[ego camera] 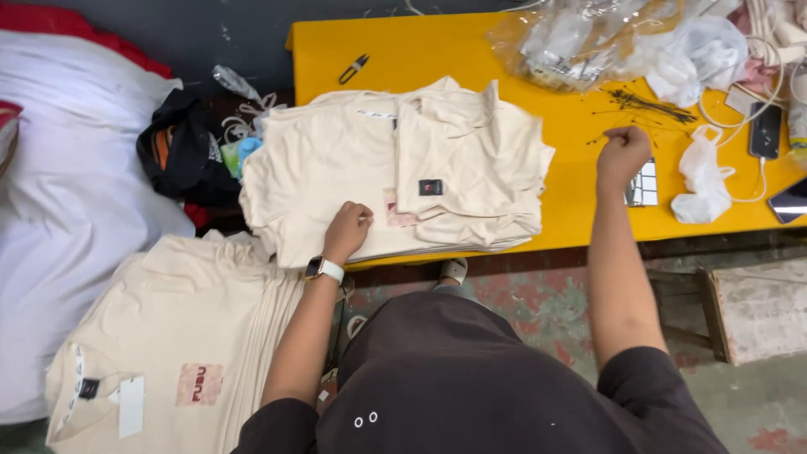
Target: The person repeatedly picks up a cream-colored t-shirt from a stack, lays it on a yellow table, and attaches a small tag to the collar area using a pin. After tagging, the shirt is moved to a separate stack.
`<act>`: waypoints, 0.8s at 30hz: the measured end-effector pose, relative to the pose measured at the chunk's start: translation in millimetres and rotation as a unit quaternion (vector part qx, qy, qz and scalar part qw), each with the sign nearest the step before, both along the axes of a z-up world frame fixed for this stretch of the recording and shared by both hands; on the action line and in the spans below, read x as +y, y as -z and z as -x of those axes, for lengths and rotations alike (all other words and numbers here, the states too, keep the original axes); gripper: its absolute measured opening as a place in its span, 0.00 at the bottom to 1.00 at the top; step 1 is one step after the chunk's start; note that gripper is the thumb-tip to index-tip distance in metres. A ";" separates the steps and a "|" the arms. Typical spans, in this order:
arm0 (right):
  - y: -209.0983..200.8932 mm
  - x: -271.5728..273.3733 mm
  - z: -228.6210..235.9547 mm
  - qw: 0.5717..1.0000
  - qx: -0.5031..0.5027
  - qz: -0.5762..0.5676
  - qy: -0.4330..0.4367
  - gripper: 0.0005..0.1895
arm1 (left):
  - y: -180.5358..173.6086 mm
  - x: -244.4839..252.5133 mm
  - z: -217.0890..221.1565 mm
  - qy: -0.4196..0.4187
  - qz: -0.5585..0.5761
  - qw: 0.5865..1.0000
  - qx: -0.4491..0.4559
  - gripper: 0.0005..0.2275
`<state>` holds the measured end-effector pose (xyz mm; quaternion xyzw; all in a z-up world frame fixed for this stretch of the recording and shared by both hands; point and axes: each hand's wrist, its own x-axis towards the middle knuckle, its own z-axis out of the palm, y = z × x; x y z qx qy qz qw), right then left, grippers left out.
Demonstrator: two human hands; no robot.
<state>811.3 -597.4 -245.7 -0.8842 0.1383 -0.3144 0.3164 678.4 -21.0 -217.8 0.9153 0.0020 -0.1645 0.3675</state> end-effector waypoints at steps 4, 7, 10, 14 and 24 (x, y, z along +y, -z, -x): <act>-126.9 138.4 64.9 0.977 -0.005 -0.122 -0.177 0.29 | 33.6 -55.9 -40.6 -0.072 0.011 0.997 -0.008 0.21; -38.4 212.9 99.1 0.860 0.050 0.181 -0.474 0.48 | 48.3 -123.2 -85.8 0.009 -0.005 0.999 0.048 0.29; 12.7 189.3 76.7 0.903 0.256 -0.106 -0.330 0.22 | -115.4 -172.0 -85.9 -0.059 0.395 0.914 0.071 0.27; -38.5 102.6 71.4 0.912 0.113 -0.381 -0.097 0.11 | -90.9 -183.9 -132.4 -0.031 0.600 0.799 0.033 0.16; -4.7 121.9 114.7 0.902 0.161 -0.061 -0.396 0.20 | 0.5 -259.0 -135.2 -0.027 0.020 0.997 -0.071 0.24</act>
